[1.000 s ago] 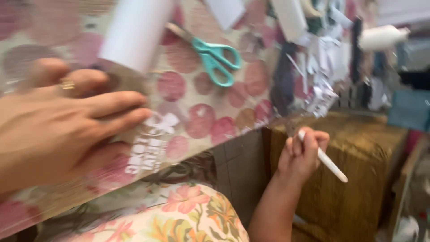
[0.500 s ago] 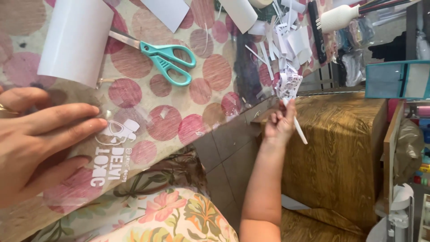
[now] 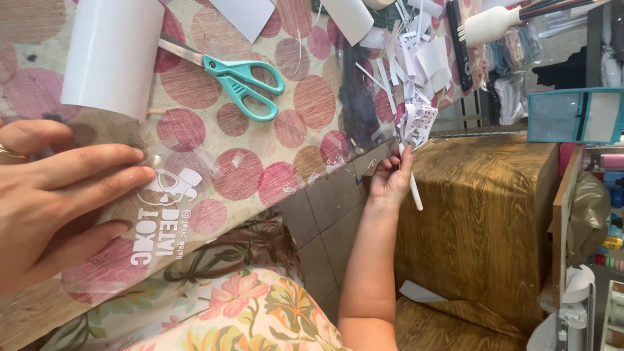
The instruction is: Weeding excess vinyl from a cut-out design using a weeding tool
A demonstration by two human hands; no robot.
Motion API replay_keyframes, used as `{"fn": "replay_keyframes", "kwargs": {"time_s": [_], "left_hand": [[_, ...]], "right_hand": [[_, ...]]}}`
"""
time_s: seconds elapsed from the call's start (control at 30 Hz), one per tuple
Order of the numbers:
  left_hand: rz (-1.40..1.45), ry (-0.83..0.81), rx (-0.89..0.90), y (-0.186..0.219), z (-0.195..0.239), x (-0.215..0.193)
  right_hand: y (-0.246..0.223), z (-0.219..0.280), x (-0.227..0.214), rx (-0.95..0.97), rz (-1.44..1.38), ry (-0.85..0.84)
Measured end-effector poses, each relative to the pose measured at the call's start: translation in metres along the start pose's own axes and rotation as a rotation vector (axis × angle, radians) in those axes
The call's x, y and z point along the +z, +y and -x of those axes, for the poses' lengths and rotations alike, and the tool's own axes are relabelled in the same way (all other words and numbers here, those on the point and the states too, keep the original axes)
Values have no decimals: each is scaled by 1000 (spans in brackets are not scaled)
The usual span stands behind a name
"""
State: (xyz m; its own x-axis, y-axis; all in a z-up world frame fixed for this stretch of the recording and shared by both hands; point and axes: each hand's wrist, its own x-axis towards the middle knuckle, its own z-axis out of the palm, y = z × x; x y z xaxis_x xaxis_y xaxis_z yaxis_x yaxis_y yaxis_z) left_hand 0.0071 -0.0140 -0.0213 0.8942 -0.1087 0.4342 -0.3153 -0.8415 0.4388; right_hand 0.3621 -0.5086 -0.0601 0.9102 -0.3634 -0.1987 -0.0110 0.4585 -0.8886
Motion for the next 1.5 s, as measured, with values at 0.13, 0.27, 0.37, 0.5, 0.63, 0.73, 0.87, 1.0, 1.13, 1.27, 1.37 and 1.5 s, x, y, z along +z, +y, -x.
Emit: {"fn": "replay_keyframes", "kwargs": {"time_s": [0.13,0.27,0.37,0.5,0.63,0.73,0.87,1.0,1.13,1.27,1.37,1.5], "left_hand": [[-77,-26,-30,0,1,-1],[8,-33,0,0,-4,-1],[-36,-17,-23,0,1,-1],[8,-26,-26,1,0,0],[-230,-72,-59,-1,3,-2],[-258,-73,-70,-1,2,-3],[-263,-87,-71,-1,1,-3],[-238,-53,-73,0,1,-3],[-231,-91,-56,-1,-3,-4],[-150,-166,39,0,-5,-18],[-2,-164,-3,-4,-2,-21],[19,-208,19,-3,-4,-26]], "right_hand": [[-26,50,24,-104,33,-65],[-72,111,81,-314,576,-157],[-91,107,90,-416,796,-346],[-106,99,105,-421,906,-507],[-111,87,110,-490,999,-596],[-111,79,113,-454,905,-589],[-109,64,109,-375,747,-502],[-110,76,113,-446,725,-515],[-105,91,115,-583,823,-630],[-88,125,121,-737,819,-695],[-72,167,123,-581,728,-860],[-39,225,134,-512,686,-1061]]}}
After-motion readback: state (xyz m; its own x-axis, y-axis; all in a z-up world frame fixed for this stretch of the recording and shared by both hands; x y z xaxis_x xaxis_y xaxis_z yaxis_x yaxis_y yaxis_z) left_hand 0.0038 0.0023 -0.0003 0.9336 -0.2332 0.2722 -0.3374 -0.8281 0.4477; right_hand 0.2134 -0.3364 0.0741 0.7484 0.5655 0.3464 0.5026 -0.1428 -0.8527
